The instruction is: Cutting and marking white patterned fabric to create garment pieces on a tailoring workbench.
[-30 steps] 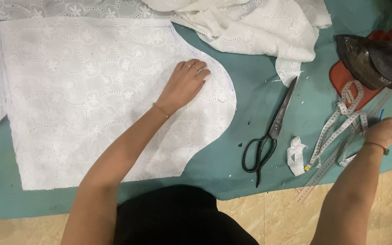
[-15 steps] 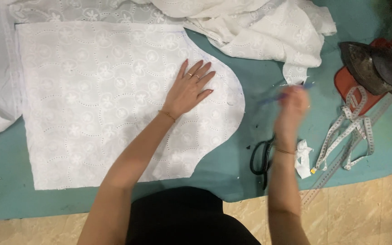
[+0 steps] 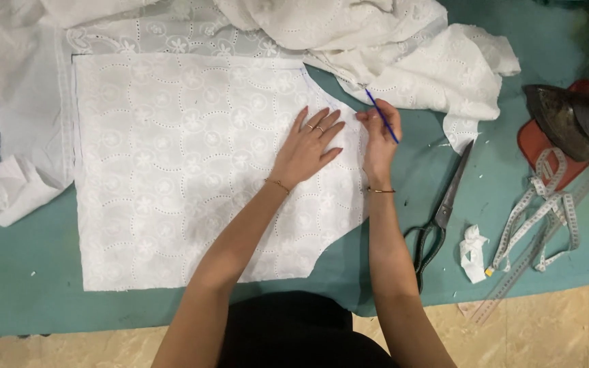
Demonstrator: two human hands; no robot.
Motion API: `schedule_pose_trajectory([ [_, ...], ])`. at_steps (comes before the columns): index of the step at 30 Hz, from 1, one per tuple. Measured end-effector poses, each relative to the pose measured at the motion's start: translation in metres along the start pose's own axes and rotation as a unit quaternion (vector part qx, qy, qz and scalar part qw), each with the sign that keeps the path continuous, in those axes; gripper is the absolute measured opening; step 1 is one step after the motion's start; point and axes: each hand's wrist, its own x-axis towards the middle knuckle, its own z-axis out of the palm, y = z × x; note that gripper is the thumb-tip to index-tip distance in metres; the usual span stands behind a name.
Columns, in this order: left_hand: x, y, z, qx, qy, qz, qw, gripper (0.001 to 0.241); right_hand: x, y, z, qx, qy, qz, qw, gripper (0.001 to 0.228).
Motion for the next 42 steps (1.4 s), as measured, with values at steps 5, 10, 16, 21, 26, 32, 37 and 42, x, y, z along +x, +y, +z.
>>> schedule_pose_trajectory([
  [5, 0.0, 0.001, -0.002, 0.005, 0.026, 0.001, 1.0, 0.052, -0.004, 0.02, -0.004, -0.068, -0.005, -0.082, 0.994, 0.014],
  [10, 0.0, 0.0, -0.001, -0.006, 0.022, -0.001, 1.0, 0.051, -0.009, 0.01, 0.007, -0.119, -0.003, -0.101, 0.988, 0.012],
  [16, 0.001, -0.004, 0.003, 0.005, 0.03, 0.01, 0.999, 0.051, -0.01, 0.009, 0.009, -0.228, -0.023, -0.123, 0.966, 0.013],
  [21, 0.002, 0.0, 0.0, -0.001, 0.033, 0.009, 0.999, 0.051, -0.014, 0.007, 0.011, -0.332, -0.038, -0.164, 0.928, 0.012],
  [26, 0.002, 0.002, -0.003, -0.012, 0.036, -0.006, 0.999, 0.049, -0.018, 0.003, 0.014, -0.376, -0.037, -0.14, 0.915, 0.013],
  [32, 0.003, 0.001, -0.002, -0.017, 0.027, -0.016, 0.999, 0.046, -0.016, 0.007, 0.012, -0.361, 0.028, -0.145, 0.921, 0.017],
  [37, 0.004, 0.001, -0.002, -0.016, 0.031, -0.007, 0.999, 0.047, -0.015, 0.003, 0.015, -0.365, -0.016, -0.161, 0.917, 0.011],
  [42, 0.004, 0.001, -0.003, -0.022, 0.033, -0.004, 0.999, 0.047, -0.012, 0.014, 0.006, -0.39, -0.019, -0.133, 0.911, 0.012],
])
